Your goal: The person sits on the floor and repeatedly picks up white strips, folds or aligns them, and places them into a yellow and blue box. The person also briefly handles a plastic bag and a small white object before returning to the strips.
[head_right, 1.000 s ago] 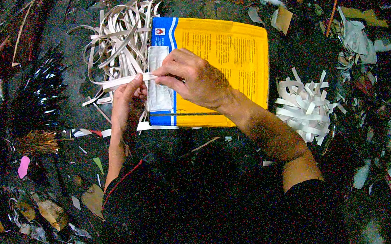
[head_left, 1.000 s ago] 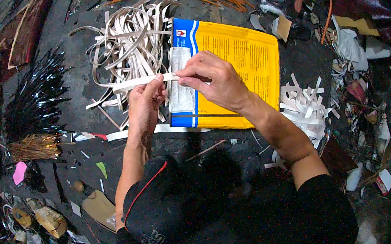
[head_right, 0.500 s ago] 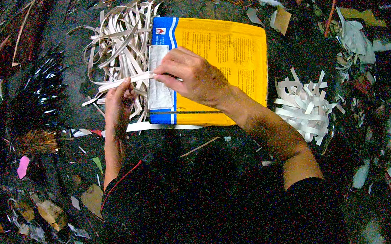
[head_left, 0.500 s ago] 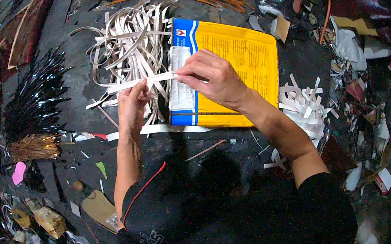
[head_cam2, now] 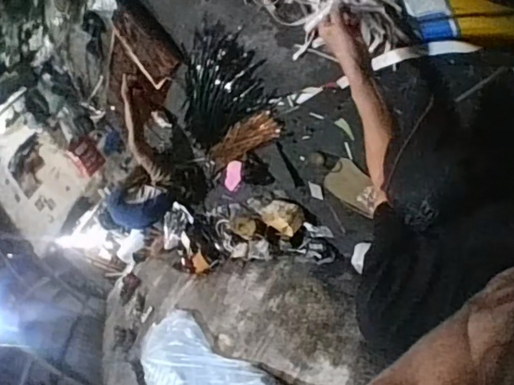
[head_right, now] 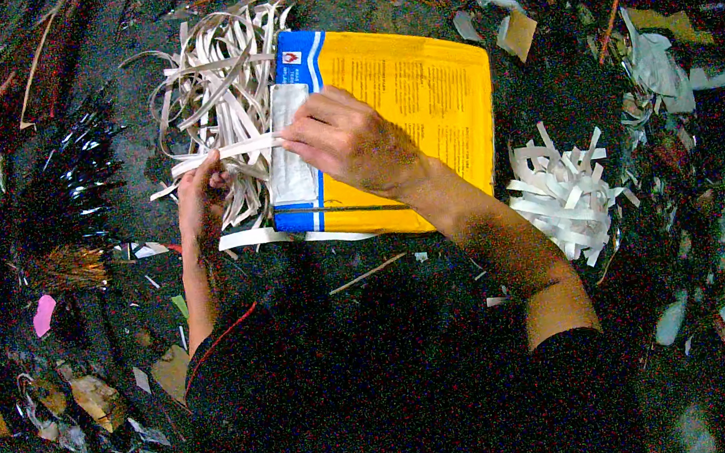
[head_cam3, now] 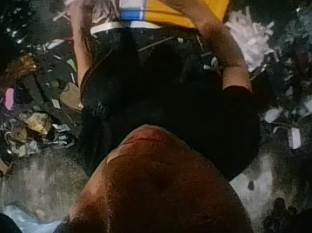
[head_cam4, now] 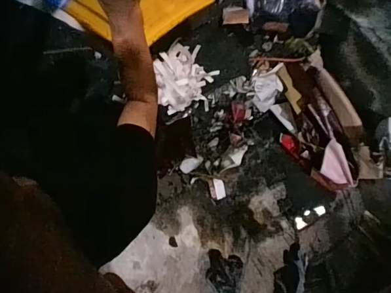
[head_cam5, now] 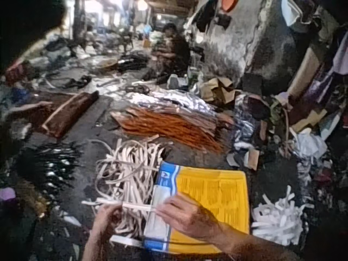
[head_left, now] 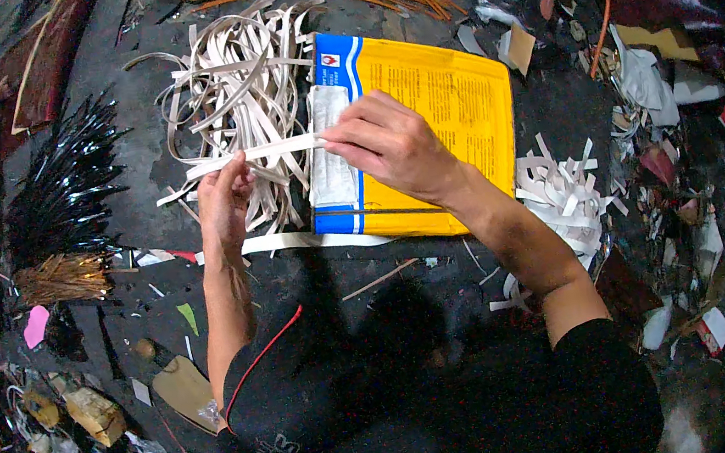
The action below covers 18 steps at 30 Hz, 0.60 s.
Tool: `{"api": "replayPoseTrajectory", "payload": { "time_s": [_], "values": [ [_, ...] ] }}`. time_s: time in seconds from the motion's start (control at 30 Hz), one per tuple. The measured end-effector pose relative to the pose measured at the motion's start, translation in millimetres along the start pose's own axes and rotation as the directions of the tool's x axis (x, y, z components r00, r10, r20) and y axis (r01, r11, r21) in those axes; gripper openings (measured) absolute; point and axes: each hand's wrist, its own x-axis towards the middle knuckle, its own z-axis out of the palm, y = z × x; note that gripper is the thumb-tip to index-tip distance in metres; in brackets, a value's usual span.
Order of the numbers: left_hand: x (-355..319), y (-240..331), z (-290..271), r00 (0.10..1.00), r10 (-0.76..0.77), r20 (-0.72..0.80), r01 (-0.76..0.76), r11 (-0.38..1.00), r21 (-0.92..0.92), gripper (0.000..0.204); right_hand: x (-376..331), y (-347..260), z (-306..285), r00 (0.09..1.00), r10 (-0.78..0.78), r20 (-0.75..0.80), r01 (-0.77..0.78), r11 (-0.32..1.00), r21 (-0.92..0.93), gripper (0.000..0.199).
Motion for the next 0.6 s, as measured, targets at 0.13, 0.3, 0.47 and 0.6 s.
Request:
{"api": "replayPoseTrajectory", "payload": {
  "time_s": [0.13, 0.3, 0.47, 0.6],
  "values": [
    [4, 0, -13, 1.000, 0.008, -0.003, -0.008, 1.000, -0.027, 0.019, -5, 1, -1, 1.000, 0.016, 0.004, -0.016, 1.000, -0.011, 0.013],
    [2, 3, -14, 0.999, 0.022, -0.048, -0.024, 0.999, -0.036, 0.019, -3, -1, 2, 1.000, 0.004, -0.007, -0.004, 1.000, -0.028, 0.013],
    [1, 5, -23, 0.999, 0.039, -0.028, -0.040, 0.999, -0.035, 0.017, -5, 0, 5, 1.000, -0.021, -0.001, 0.021, 0.997, -0.070, 0.015],
    [2, 7, -27, 0.997, 0.068, -0.021, -0.070, 0.990, -0.120, 0.015, -12, -12, 4, 1.000, -0.021, 0.015, 0.023, 0.985, -0.169, 0.015]
  ]
}}
